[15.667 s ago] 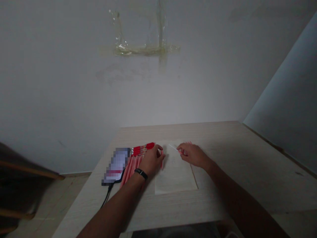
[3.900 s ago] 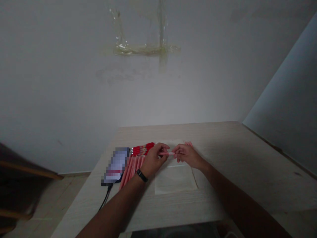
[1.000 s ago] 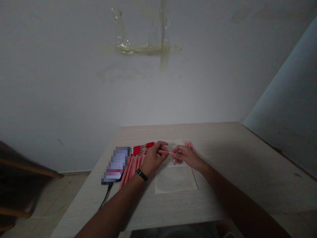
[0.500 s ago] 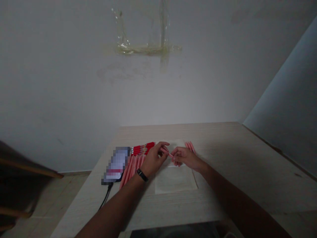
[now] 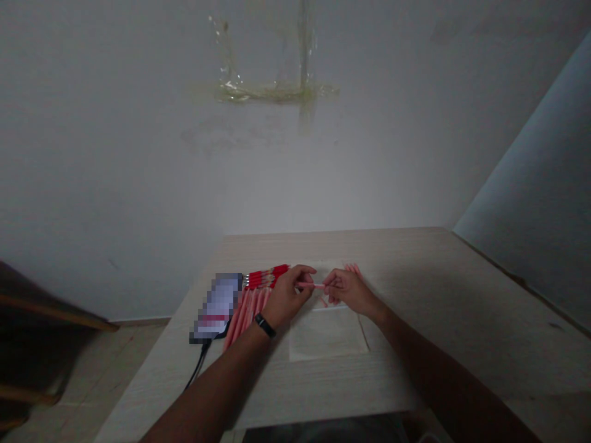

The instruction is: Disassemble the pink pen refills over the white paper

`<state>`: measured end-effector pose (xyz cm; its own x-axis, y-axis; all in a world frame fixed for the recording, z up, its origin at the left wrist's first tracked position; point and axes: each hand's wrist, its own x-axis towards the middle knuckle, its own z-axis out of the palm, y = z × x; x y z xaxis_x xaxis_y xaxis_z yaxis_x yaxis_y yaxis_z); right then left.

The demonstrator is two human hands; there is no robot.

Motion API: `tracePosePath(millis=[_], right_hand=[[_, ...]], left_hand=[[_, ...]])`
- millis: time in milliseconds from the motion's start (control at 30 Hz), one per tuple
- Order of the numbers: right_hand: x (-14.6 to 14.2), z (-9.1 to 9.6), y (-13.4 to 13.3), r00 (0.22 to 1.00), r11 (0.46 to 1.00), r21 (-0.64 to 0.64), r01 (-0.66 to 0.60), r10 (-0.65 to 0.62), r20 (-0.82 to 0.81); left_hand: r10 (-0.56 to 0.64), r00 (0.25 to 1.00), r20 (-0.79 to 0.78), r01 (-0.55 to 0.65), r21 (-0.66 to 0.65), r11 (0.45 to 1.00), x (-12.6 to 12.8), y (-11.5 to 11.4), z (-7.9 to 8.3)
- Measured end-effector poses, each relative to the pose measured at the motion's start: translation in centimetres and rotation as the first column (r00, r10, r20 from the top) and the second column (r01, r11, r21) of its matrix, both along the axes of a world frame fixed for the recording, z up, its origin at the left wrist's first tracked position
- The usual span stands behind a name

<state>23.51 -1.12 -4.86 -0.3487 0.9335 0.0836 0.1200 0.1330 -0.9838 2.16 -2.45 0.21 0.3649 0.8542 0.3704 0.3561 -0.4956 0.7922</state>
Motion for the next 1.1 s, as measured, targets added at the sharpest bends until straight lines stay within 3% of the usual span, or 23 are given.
tracePosePath(millis=[100,200,400,700,1100], right_hand=[[0.1,0.5,-0.2,0.979,0.983,0.155,0.098,-0.124,0.164],[0.1,1.1,-0.4,0.901,0.936,0.326,0.13,-0.249,0.356],[-0.2,1.4,-0.7,0.8,0.887,0.445,0.121,-0.353,0.485],[-1.4,1.3,-1.6,0.826,0.882,0.466,-0.073,-0.208,0.524],[-1.4,1.5,-1.7,0.81,0.894,0.429,-0.126,-0.157,0.565]], left_hand=[[-0.01,0.993,-0.118,0.011,0.0,1.0,-0.1,0.1,-0.6],[0.004,0.972,-0.234,-0.002,0.006,1.0,-0.2,0.3,-1.4],[0.105,0.945,-0.311,-0.096,0.044,0.994,-0.6,0.8,-2.4],[0.128,0.934,-0.334,-0.129,0.021,0.991,-0.8,1.0,-2.5],[0.125,0.926,-0.356,-0.129,0.012,0.992,-0.8,0.9,-2.4]])
